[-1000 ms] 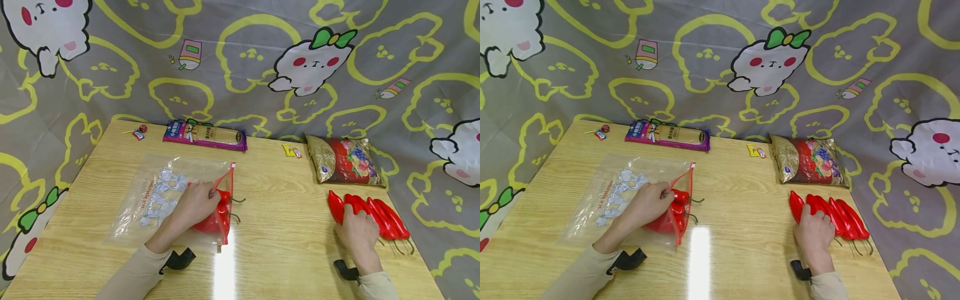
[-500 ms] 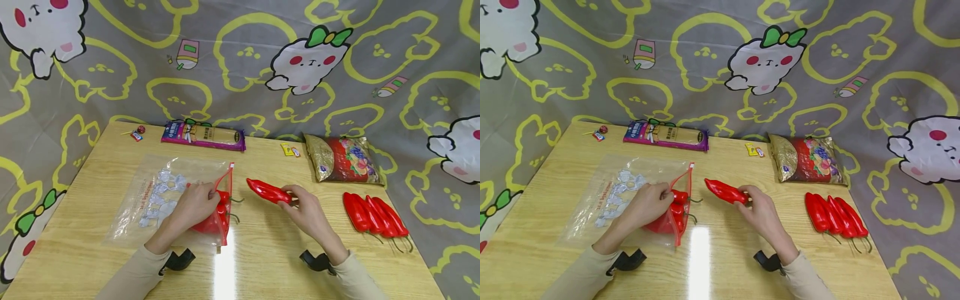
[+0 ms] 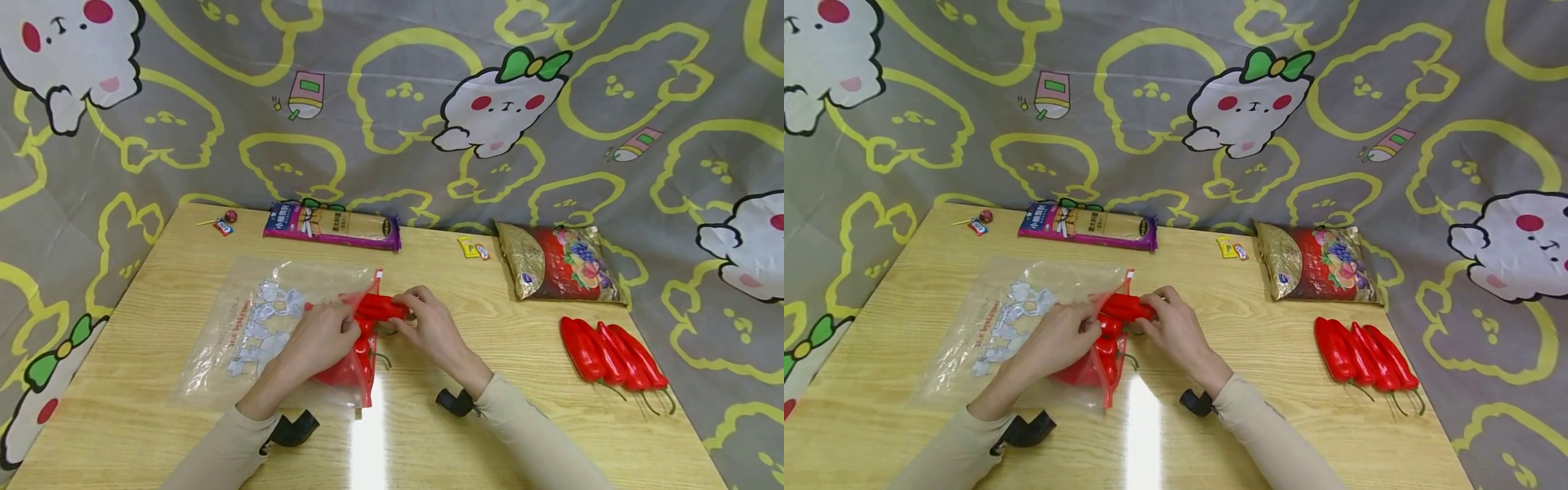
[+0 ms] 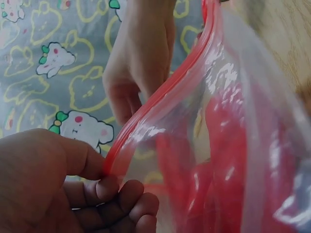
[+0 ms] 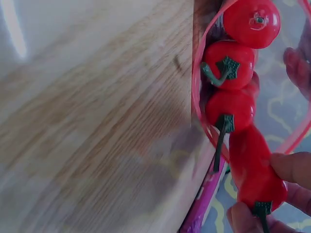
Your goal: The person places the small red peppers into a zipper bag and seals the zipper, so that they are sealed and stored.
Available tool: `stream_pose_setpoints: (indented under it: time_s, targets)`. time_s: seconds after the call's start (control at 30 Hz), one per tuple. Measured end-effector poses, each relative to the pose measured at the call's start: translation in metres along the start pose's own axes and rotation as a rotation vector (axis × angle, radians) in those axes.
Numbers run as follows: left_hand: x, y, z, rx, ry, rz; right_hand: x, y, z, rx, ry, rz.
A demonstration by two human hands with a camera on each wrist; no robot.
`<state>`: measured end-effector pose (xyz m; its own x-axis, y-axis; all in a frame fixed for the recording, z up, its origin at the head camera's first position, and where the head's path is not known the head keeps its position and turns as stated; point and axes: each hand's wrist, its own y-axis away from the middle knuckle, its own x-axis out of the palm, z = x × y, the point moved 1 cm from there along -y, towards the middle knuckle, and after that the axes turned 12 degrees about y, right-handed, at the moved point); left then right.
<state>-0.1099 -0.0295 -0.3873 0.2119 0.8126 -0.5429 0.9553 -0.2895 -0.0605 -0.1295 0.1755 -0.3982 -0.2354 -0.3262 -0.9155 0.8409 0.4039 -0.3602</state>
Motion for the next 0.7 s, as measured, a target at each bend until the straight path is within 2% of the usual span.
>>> stream_pose_setpoints:
  time_s: [0.3, 0.57, 0.7]
  targets:
    - [-0.001, 0.001, 0.001, 0.058, -0.060, -0.004, 0.020, -0.016, 0.015, -0.020, -0.032, 0.031]
    - [-0.002, 0.000, 0.001, 0.073, -0.071, 0.007, 0.031, -0.021, 0.020, -0.084, 0.067, -0.042]
    - [-0.002, -0.001, 0.002, 0.097, -0.080, -0.012, 0.034, -0.022, 0.021, -0.103, 0.127, -0.057]
